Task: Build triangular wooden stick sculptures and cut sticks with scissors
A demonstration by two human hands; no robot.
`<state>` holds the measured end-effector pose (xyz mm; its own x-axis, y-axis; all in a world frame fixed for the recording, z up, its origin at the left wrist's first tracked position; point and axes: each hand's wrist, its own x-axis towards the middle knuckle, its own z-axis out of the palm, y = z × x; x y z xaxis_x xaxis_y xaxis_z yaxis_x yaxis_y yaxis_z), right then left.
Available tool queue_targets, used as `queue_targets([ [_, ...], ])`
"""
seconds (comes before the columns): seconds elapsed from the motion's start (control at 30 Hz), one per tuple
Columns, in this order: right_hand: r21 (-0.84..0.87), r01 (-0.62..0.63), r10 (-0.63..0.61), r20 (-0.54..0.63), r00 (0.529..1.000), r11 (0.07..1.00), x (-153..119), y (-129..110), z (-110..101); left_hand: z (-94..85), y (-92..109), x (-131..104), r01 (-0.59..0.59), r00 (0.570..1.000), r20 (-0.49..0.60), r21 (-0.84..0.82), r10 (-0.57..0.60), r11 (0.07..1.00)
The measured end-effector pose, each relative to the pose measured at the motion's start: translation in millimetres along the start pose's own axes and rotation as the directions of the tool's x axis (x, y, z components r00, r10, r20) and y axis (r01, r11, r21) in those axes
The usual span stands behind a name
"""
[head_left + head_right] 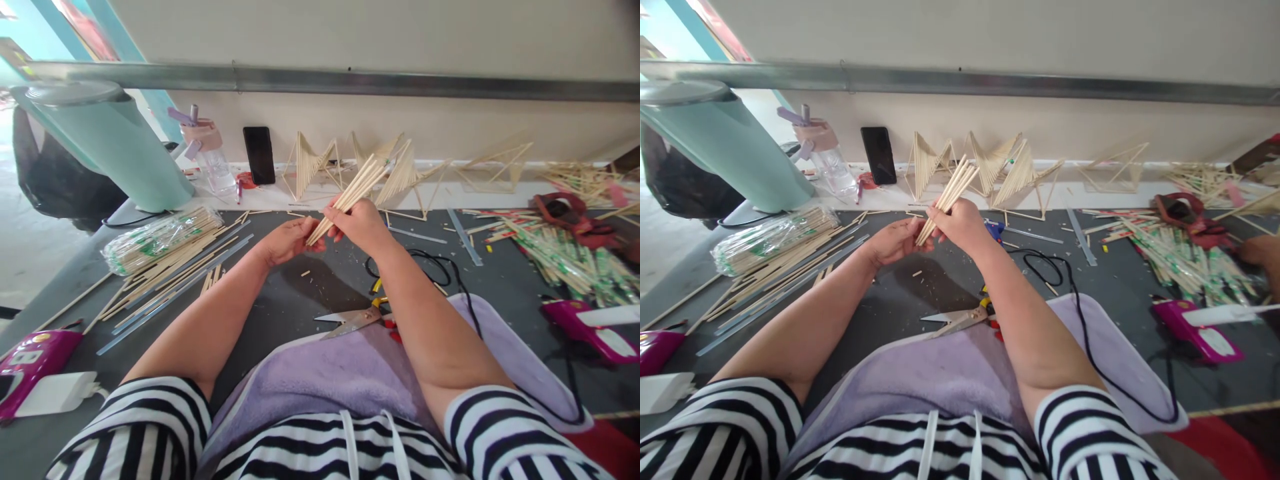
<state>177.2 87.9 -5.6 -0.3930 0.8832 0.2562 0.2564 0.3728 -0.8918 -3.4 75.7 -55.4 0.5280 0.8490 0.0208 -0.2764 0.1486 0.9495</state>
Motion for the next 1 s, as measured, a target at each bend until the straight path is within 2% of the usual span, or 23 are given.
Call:
queue_targets([
  [0.1, 0.056, -0.013, 0.013, -0.017, 1.0, 0.998, -1.7, -1.9, 5.0, 4.4, 1.5, 3.3, 0.026, 0.998, -0.052, -0.151, -0.034, 0.988],
  [0.2, 0.107, -0.034, 0.034, 0.003, 0.999, 0.994, -1.4, 1.4, 10.4, 8.2, 3.5, 5.4, 0.06, 0.998, -0.008, -0.201, -0.063, 0.978],
  [0.33, 0.254, -0.104, 0.096, 0.043, 0.994, 0.962, 2.8, 10.5, 8.7, 5.5, 9.6, 1.4, 0.14, 0.986, 0.112, -0.114, -0.127, 0.984],
  [0.5, 0.344, -0.205, 0.181, 0.102, 0.978, 0.916, 7.2, 20.2, 2.1, -0.6, 15.1, -4.5, 0.27, 0.947, 0.175, 0.018, -0.269, 0.963],
  [0.67, 0.313, -0.179, 0.154, 0.103, 0.983, 0.933, 6.7, 20.1, -2.1, 4.5, 15.0, -3.8, 0.277, 0.953, 0.133, -0.018, -0.272, 0.961],
  [0.77, 0.319, -0.183, 0.142, 0.148, 0.979, 0.93, 5.6, 18.8, -3.2, 11.4, 16.2, -4.4, 0.271, 0.954, 0.123, 0.048, -0.275, 0.961],
  [0.9, 0.32, -0.266, 0.202, 0.221, 0.954, 0.909, 4.9, 22.0, 0.8, 17.8, 17.3, -4.5, 0.27, 0.961, 0.033, 0.109, -0.275, 0.957],
  [1.0, 0.349, -0.361, 0.26, 0.303, 0.917, 0.865, 5.6, 27.9, 3.7, 13.4, 19.2, -5.0, 0.336, 0.94, -0.005, 0.162, -0.34, 0.928],
])
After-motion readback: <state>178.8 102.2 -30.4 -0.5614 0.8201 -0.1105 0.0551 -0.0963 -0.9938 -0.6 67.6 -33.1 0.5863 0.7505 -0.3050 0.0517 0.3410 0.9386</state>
